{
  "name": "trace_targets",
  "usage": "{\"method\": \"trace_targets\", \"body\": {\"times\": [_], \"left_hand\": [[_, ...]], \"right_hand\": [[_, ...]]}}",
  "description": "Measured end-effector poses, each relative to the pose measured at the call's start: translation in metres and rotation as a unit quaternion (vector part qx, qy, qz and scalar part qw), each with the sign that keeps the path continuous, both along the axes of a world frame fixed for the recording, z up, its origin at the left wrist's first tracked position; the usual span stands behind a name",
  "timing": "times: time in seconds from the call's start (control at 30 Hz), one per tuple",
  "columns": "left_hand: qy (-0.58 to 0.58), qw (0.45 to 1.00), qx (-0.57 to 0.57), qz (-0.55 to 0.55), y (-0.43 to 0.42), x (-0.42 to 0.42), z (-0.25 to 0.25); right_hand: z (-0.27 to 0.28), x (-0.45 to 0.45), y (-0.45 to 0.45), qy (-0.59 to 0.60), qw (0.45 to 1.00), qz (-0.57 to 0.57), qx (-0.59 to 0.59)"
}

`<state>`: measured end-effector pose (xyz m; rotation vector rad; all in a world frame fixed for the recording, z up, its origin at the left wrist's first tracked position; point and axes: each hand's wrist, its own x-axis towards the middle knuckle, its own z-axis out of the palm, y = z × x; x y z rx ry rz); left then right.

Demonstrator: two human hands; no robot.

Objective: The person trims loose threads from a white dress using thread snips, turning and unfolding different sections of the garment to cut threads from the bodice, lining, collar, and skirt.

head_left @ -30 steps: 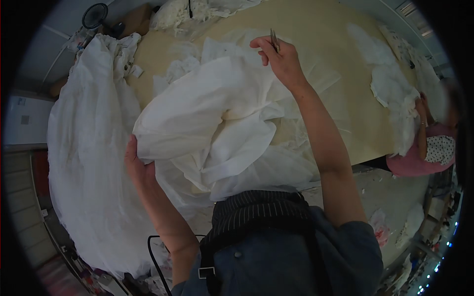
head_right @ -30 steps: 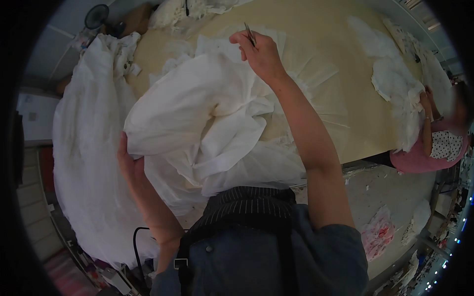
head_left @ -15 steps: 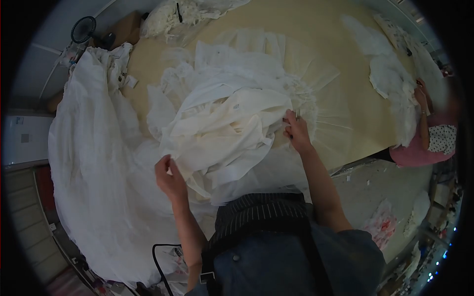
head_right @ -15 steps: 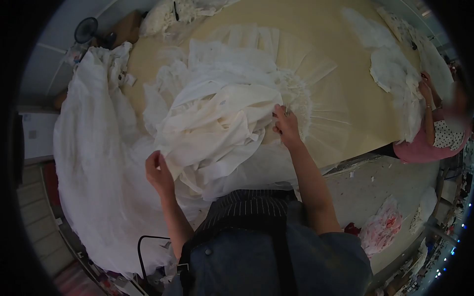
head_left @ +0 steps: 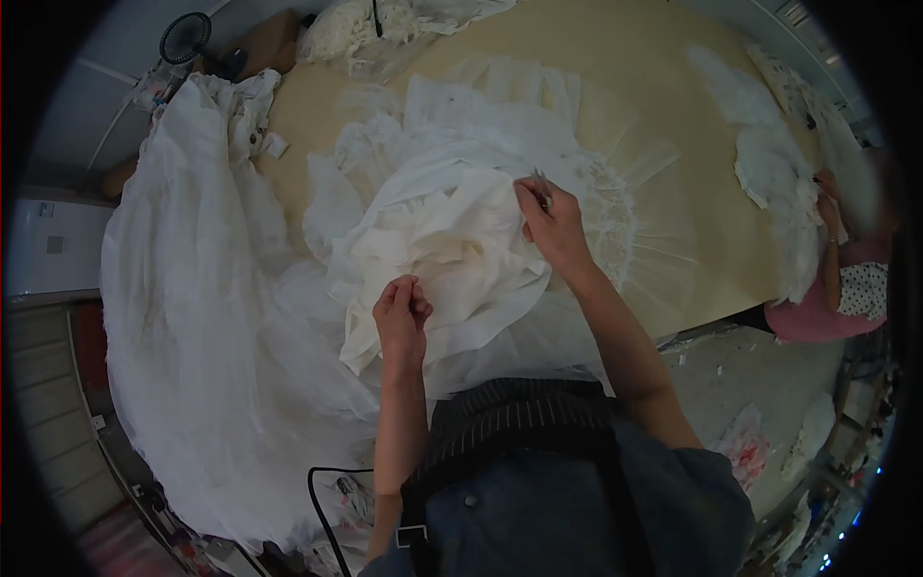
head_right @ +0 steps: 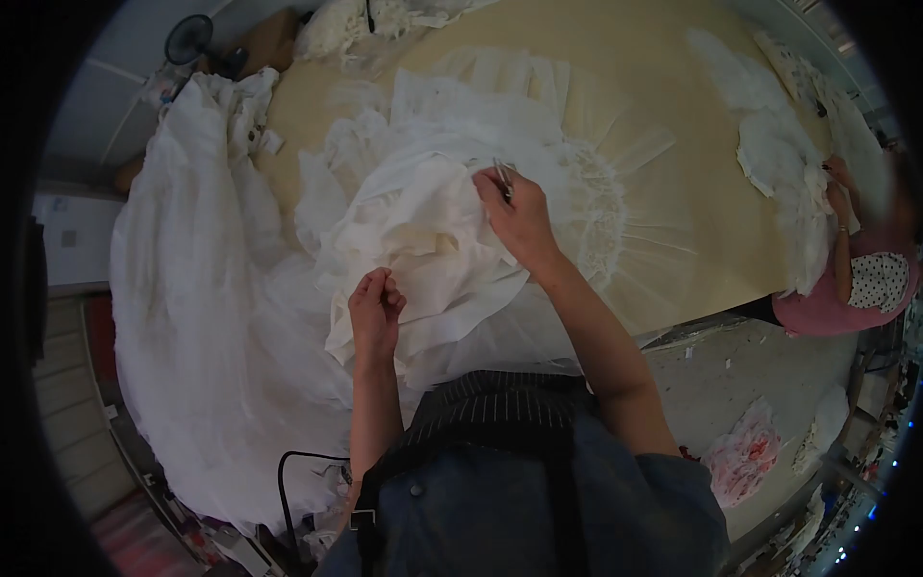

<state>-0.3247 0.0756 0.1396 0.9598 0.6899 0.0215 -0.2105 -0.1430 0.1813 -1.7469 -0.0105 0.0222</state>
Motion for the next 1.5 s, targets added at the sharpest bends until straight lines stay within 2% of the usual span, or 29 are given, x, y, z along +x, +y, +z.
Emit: {"method": "trace_targets", "body": {"times": [0.07,0.17,0.27,0.3,0.33,0.37,0.43,0.5,0.57,0.6,0.7,0.8,0.83,0.87,0.9,0.93,1.0,1.07,1.1,1.13,1.17,1.3,1.4,1.5], "left_hand": [[0.003,0.992,0.127,0.015,0.003,-0.013,-0.013],[-0.055,0.913,0.385,-0.127,-0.026,-0.007,-0.001],[-0.179,0.848,0.474,-0.157,-0.069,0.014,0.007],[-0.228,0.805,0.524,-0.159,-0.077,0.024,-0.007],[-0.189,0.865,0.419,-0.198,-0.076,0.025,-0.004],[-0.137,0.913,0.315,-0.221,-0.074,0.027,-0.001],[-0.145,0.9,0.372,-0.174,-0.042,0.026,0.006],[-0.112,0.962,0.24,-0.069,-0.014,0.018,0.009],[-0.067,0.997,0.04,0.015,0.012,0.007,-0.001],[-0.059,0.997,-0.001,0.041,0.025,0.0,-0.018],[-0.016,0.994,-0.037,0.1,0.029,-0.007,-0.029],[0.005,0.997,0.014,0.074,0.036,-0.015,-0.041],[0.035,0.985,0.169,0.015,0.041,-0.018,-0.041],[0.064,0.945,0.318,-0.047,0.048,-0.02,-0.038],[0.09,0.878,0.458,-0.11,0.052,-0.022,-0.035],[0.056,0.799,0.593,-0.085,0.05,-0.022,-0.027],[-0.018,0.585,0.811,-0.029,0.031,-0.021,0.0],[-0.051,0.799,0.593,-0.078,0.0,-0.018,0.024],[-0.066,0.879,0.462,-0.1,-0.017,-0.018,0.03],[-0.065,0.905,0.393,-0.147,-0.03,-0.018,0.031],[-0.065,0.925,0.322,-0.192,-0.043,-0.018,0.032],[-0.011,0.943,0.238,-0.234,-0.066,-0.017,-0.001],[-0.029,0.952,0.2,-0.23,-0.068,-0.019,-0.024],[0.013,0.964,0.114,-0.241,-0.069,-0.018,-0.023]], "right_hand": [[-0.043,-0.02,-0.028,0.077,0.996,-0.015,-0.031],[-0.058,-0.039,-0.041,0.121,0.986,-0.103,0.06],[-0.041,-0.035,-0.012,0.132,0.978,-0.105,0.121],[-0.026,-0.035,0.009,0.144,0.982,-0.009,0.125],[-0.015,-0.035,0.024,0.155,0.976,0.087,0.129],[-0.025,-0.031,0.026,0.013,0.987,0.154,0.035],[-0.023,-0.031,0.011,0.041,0.996,0.037,0.074],[-0.046,-0.029,-0.023,0.083,0.989,-0.097,0.081],[-0.063,-0.039,-0.051,0.098,0.986,-0.134,-0.013],[-0.071,-0.043,-0.058,0.104,0.981,-0.153,-0.061],[-0.106,-0.055,-0.051,0.243,0.959,-0.073,0.126],[-0.114,-0.055,-0.032,0.27,0.934,-0.022,0.231],[-0.111,-0.055,-0.029,0.252,0.944,-0.02,0.211],[-0.102,-0.053,-0.027,0.233,0.953,-0.019,0.191],[-0.094,-0.053,-0.025,0.212,0.962,-0.02,0.17],[-0.088,-0.054,-0.025,0.21,0.966,-0.029,0.147],[-0.078,-0.057,-0.028,0.205,0.973,-0.048,0.097],[-0.073,-0.066,-0.03,0.232,0.968,-0.041,0.09],[-0.072,-0.073,-0.032,0.245,0.965,-0.037,0.088],[-0.071,-0.08,-0.032,0.248,0.966,-0.023,0.063],[-0.071,-0.087,-0.032,0.25,0.967,-0.009,0.04],[-0.075,-0.105,-0.017,0.168,0.984,0.057,-0.025],[-0.078,-0.111,-0.011,0.102,0.993,0.023,-0.056],[-0.082,-0.12,-0.009,0.036,0.999,0.008,-0.033]]}}
